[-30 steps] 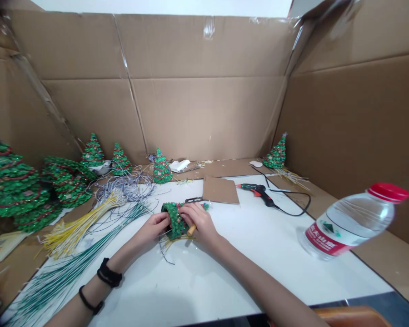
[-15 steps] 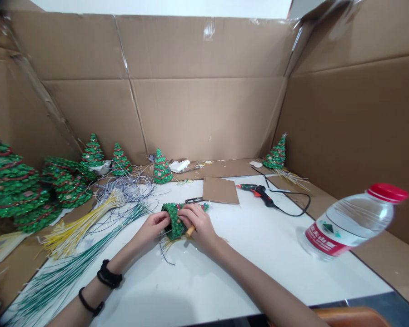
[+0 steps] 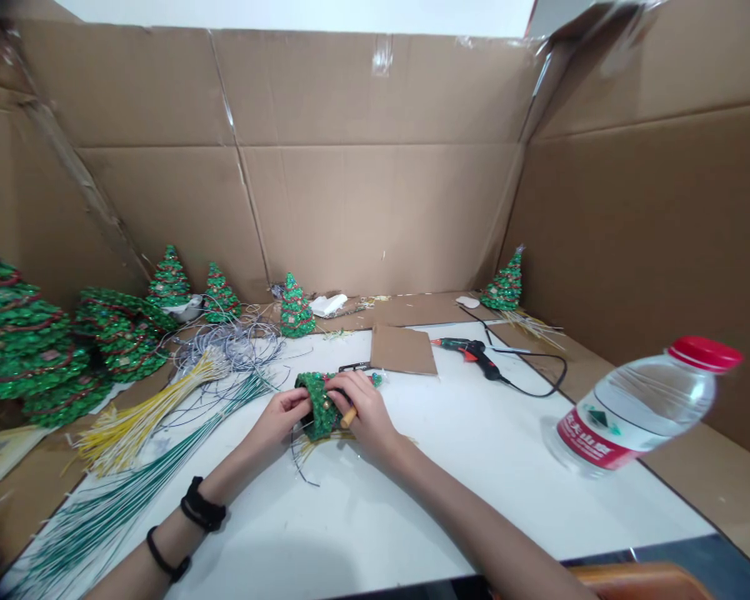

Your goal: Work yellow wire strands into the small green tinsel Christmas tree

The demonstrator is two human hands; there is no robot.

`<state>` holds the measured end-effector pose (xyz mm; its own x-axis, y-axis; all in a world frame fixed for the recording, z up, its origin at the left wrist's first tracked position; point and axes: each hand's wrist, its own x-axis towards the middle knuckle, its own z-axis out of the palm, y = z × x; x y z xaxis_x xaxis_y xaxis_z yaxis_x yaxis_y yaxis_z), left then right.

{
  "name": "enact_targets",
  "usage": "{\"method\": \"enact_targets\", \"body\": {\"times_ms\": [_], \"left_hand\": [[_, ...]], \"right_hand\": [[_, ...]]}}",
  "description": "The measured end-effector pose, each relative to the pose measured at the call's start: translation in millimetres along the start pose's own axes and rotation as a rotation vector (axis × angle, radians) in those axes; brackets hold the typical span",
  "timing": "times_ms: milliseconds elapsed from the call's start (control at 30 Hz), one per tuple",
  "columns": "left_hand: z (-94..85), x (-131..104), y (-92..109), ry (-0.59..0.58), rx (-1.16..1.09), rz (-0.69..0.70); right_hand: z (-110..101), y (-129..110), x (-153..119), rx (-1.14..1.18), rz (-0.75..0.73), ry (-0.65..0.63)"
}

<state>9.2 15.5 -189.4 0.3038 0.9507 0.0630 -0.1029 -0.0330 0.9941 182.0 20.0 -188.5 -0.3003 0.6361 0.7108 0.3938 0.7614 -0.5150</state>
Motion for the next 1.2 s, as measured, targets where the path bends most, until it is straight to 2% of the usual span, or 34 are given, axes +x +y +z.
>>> {"method": "enact_targets", "body": {"times_ms": [367,633,867,1200], "left_hand": [[0.8,-1.3,0.9,0.033,0.078,-0.013],[3.9,-2.0,2.7,0.043,0.085,-0.025],[4.2,-2.4,3.0,0.05,0.086,-0.04],[4.0,-0.4,-5.0,0.034,0.004,-0.07]], "right_hand": [[-2.2,3.2,-4.1,-0.1,-0.19,0.039],[-0.8,6.4,-4.5,-0.118,-0.211,0.063],[0.4,4.2,-5.7,-0.043,-0.175,0.092],[4.1,4.7,-7.7,-0.008,-0.137,0.108]]}}
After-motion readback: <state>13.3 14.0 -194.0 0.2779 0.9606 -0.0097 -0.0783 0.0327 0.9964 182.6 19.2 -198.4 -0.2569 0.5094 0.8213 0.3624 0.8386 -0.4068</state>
